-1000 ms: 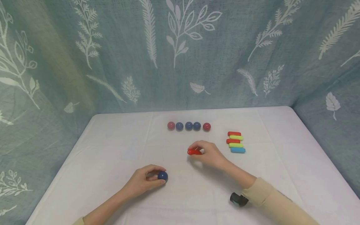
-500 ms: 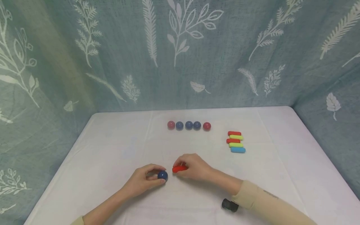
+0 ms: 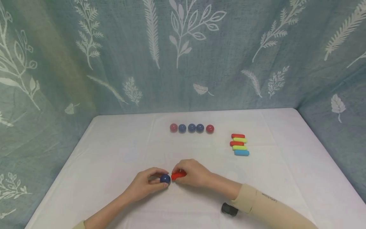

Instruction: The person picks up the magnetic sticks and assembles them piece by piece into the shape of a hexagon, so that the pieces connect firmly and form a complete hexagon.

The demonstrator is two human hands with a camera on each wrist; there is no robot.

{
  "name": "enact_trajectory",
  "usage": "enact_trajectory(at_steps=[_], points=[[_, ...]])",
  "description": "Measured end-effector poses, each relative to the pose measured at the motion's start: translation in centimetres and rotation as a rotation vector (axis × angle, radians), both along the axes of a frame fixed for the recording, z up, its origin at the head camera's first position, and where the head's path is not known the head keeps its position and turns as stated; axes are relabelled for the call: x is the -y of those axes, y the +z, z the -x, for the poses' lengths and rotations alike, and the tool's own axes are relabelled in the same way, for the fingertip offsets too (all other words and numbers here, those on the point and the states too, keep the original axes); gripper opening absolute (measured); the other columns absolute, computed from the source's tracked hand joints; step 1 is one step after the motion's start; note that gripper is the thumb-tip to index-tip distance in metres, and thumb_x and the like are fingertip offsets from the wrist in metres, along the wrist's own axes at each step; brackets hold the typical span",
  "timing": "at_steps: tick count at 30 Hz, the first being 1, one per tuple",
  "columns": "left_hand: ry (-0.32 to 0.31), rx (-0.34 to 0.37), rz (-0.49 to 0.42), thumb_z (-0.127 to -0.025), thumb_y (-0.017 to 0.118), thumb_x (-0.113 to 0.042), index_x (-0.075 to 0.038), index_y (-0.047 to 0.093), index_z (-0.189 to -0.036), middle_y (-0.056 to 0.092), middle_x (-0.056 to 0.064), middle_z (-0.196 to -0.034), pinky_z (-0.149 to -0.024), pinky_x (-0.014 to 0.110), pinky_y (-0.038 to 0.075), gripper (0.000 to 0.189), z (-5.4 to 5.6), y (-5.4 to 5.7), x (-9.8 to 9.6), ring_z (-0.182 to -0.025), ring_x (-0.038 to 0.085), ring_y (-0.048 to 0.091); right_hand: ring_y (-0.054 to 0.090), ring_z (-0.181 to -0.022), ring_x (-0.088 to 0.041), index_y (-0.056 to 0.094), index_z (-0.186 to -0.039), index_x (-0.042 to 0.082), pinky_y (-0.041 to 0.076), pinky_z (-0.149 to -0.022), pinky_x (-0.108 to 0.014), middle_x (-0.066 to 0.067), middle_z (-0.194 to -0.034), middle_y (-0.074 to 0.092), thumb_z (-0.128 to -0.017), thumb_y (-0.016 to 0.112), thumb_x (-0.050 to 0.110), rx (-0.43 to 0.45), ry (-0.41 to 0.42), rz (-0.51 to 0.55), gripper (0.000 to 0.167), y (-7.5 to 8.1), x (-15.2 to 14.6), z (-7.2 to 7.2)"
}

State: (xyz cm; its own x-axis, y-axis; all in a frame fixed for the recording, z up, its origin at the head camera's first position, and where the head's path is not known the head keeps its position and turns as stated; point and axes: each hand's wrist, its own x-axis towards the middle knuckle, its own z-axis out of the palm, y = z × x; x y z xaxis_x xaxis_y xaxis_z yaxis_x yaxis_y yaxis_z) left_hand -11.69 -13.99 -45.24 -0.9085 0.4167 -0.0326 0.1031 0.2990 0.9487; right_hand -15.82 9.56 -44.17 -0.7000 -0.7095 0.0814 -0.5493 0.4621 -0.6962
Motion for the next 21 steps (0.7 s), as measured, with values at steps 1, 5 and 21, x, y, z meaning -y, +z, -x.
enact_trajectory(at_steps=[1,5,21], points=[[0.000,-0.002,-0.001,-0.081,0.079,-0.011,-0.002,0.065,-0.116,0.064,0.014,-0.116,-0.086,0.025,0.052,0.038,0.0,0.0,0.0,-0.107,0.029,0.064,0.056,-0.084,-0.004,0.072,-0.105,0.013,0.049,-0.076,-0.023,0.007,-0.095,0.068,-0.084,0.076,0.013,-0.001,0.003,-0.001,0.021,0.0,0.0,0.0],[0.003,-0.004,0.004,-0.081,0.079,-0.011,-0.002,0.065,-0.116,0.064,0.014,-0.115,-0.085,0.025,0.052,0.038,0.0,0.0,-0.1,-0.106,0.029,0.065,0.056,-0.083,-0.003,0.072,-0.105,0.013,0.048,-0.075,-0.023,0.007,-0.095,0.068,-0.084,0.076,0.012,-0.006,0.013,0.003,0.020,-0.1,0.1,0.0],[0.008,-0.002,-0.003,-0.081,0.079,-0.012,-0.002,0.066,-0.116,0.065,0.013,-0.114,-0.086,0.026,0.051,0.038,0.0,-0.1,-0.1,-0.108,0.028,0.064,0.058,-0.083,-0.007,0.071,-0.107,0.018,0.051,-0.072,-0.025,0.012,-0.095,0.066,-0.086,0.074,0.019,0.114,-0.129,-0.009,0.021,0.9,-1.3,0.5]])
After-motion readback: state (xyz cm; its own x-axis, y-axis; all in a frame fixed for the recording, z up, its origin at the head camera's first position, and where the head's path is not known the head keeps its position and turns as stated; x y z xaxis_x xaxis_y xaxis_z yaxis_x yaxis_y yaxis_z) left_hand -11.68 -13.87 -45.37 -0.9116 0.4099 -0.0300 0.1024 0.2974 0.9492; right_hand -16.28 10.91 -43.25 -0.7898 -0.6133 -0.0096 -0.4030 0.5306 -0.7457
